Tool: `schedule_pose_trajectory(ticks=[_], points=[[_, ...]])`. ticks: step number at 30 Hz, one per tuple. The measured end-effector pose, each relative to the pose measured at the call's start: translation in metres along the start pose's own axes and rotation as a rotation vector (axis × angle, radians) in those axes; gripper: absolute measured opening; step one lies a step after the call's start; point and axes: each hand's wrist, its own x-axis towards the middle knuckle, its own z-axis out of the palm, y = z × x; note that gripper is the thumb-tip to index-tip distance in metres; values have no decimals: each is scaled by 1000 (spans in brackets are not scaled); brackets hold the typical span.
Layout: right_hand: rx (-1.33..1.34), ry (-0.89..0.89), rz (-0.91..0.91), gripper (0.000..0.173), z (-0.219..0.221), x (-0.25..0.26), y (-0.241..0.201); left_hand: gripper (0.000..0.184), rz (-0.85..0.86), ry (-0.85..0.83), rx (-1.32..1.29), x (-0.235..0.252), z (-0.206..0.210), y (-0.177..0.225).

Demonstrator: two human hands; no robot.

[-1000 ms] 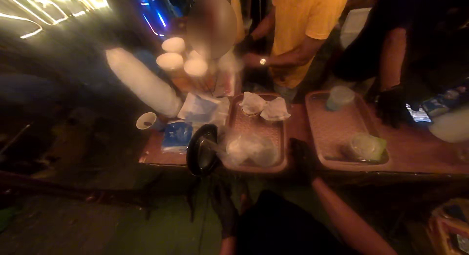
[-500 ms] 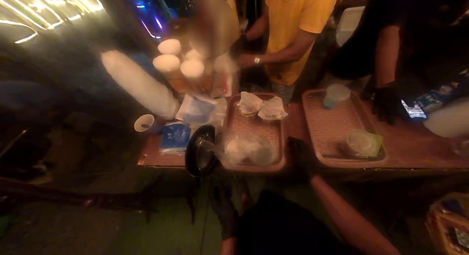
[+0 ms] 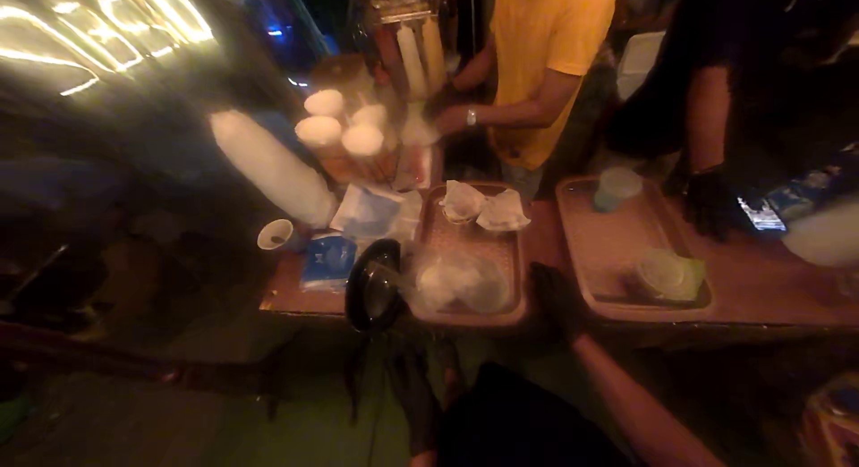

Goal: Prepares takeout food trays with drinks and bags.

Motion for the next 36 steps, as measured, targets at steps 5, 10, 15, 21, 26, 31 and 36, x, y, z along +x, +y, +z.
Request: schedule_pose_trajectory(ticks=[5,10,15,21,26,31,36], points=[[22,-11,46,38,-1,1,-3,37,-28,-15,20,-2,-3,1],[43,11,-14,37,1,-1,6,35,7,-5,-24,3,-1,-8],[42,14,-1,38,-1,-1,1,36,-5,-19,9,-2,-1,-4],[60,40,-32,37,1,-3,6,39,-14,6,-13,1,2,-9],[80,30,-40,38,5,-4,13,39,-13,1,-19,-2,2,-10],[43,4,-24,38,-2,-4,4,41,-11,-50,20,-7,-2,-7],[33,23,-39,38,-1,-4,3,40,-28,-36,25,-9,-1,-2]])
